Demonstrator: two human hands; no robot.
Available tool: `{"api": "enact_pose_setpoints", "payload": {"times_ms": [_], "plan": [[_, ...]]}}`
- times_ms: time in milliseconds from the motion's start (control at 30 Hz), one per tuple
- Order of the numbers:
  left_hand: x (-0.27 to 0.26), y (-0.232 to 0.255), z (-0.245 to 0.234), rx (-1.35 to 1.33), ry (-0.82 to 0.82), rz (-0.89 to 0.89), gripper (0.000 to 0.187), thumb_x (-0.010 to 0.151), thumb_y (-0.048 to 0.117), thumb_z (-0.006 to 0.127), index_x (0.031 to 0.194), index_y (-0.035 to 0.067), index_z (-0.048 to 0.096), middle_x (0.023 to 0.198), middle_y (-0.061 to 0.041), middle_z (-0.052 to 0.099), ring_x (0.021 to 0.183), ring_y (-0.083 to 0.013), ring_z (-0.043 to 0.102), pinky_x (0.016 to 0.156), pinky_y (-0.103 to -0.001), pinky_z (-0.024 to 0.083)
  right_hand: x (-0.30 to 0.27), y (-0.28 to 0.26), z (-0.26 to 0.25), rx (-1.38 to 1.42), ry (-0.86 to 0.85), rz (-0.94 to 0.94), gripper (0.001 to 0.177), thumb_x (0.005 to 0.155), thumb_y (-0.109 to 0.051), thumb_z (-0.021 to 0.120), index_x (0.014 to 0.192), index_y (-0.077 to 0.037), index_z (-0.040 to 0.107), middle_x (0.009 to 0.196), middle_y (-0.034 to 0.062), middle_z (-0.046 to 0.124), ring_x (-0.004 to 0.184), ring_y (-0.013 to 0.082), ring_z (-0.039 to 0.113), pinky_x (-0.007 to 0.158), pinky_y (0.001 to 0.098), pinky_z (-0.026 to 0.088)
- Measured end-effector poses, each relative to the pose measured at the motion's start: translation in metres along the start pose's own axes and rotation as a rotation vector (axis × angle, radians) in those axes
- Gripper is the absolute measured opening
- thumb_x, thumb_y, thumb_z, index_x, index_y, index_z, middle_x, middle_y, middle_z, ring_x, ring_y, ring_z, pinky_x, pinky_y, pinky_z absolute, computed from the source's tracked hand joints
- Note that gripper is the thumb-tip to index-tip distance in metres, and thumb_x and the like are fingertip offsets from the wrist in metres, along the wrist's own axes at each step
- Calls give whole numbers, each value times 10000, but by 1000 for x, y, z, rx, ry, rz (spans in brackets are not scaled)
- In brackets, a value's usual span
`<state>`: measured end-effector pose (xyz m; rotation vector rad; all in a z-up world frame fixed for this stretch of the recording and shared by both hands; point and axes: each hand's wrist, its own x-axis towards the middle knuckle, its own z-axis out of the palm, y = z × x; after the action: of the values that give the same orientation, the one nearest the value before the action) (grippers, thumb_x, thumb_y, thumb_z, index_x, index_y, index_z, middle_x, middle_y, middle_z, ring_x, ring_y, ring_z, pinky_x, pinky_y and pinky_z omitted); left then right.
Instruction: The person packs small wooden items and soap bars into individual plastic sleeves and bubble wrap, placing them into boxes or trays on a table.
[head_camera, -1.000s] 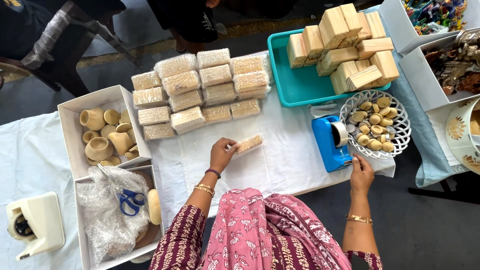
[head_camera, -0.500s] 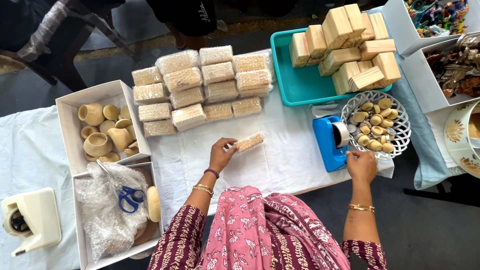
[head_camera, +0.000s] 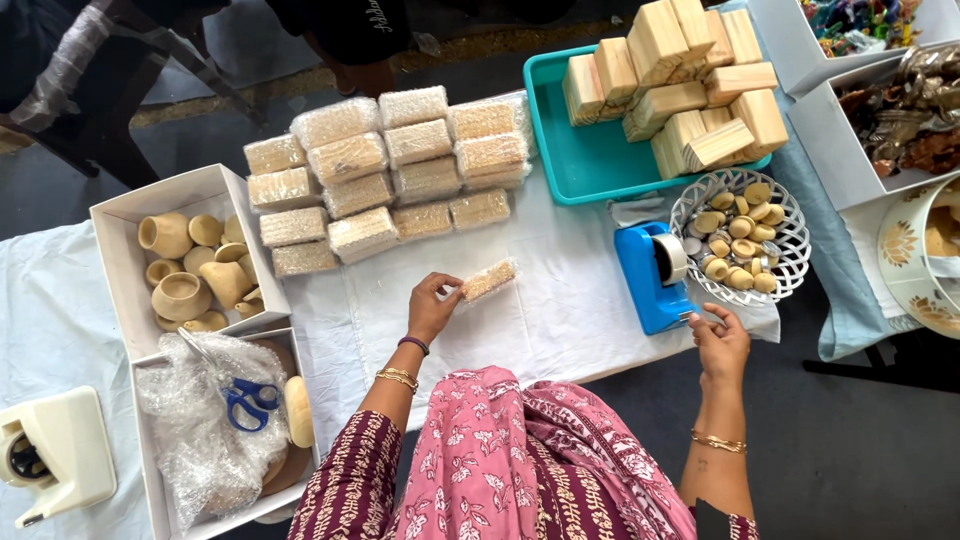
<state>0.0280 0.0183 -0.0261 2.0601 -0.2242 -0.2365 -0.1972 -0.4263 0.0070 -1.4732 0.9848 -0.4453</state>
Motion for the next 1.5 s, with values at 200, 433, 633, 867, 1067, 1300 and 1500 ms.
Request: {"api": "enact_pose_setpoints", "payload": {"times_ms": [200, 433, 633, 867, 1067, 1300, 1500], "plan": [[0, -2, 1, -7, 12, 8, 167, 788, 161, 834, 940, 104, 796, 953, -34, 744, 749, -169, 643, 694, -313, 547, 21, 60, -27, 280, -98, 263, 223, 934, -113, 789, 1096, -11, 676, 919, 47, 734, 745, 100, 645, 720, 252, 550], [-7, 1, 2, -79, 80, -27, 229, 763, 154, 839, 979, 107, 780, 944, -31, 748, 744, -160, 644, 686, -303, 547, 44, 114, -35, 395, -95, 353, 134, 910, -105, 750, 1028, -73, 696, 888, 58, 723, 719, 126, 654, 689, 295, 585], [-1, -1, 1, -20, 160, 112, 109, 765, 134, 841, 839, 101, 768, 920, -43, 729, 840, -202, 659, 746, -324, 553, -5, 94, 16, -27, 95, 255, 258, 890, -45, 804, 1122, 9, 706, 905, 75, 678, 668, 118, 535, 572, 255, 432], [-18, 10, 5, 33, 121, 166, 106, 769, 120, 813, 833, 96, 732, 905, -44, 714, 831, -245, 614, 769, -369, 517, -88, -2, 239, 14, -574, -11, 268, 901, -95, 738, 1134, -78, 606, 833, 32, 700, 672, 61, 548, 579, 234, 417], [-30, 16, 8, 38, 145, 213, 97, 769, 125, 813, 828, 104, 739, 869, -55, 708, 811, -257, 634, 746, -386, 514, -101, -15, 318, -254, -533, -114, 427, 817, -131, 810, 1057, -100, 458, 718, 72, 710, 634, 109, 631, 567, 274, 477], [-34, 44, -6, 17, 100, 114, 259, 765, 112, 773, 1019, 108, 723, 851, -21, 726, 770, -270, 626, 730, -406, 483, -89, 2, 320, -542, -457, -216, 435, 734, -149, 811, 1019, -84, 489, 690, 95, 699, 622, 203, 698, 610, 347, 549], [-27, 17, 12, 110, 62, 157, 197, 822, 148, 748, 1014, 163, 792, 865, -44, 653, 857, -245, 672, 744, -415, 485, -84, -3, 312, -631, -531, -172, 425, 758, -244, 851, 978, -90, 522, 730, 107, 731, 651, 212, 735, 616, 360, 574]]}}
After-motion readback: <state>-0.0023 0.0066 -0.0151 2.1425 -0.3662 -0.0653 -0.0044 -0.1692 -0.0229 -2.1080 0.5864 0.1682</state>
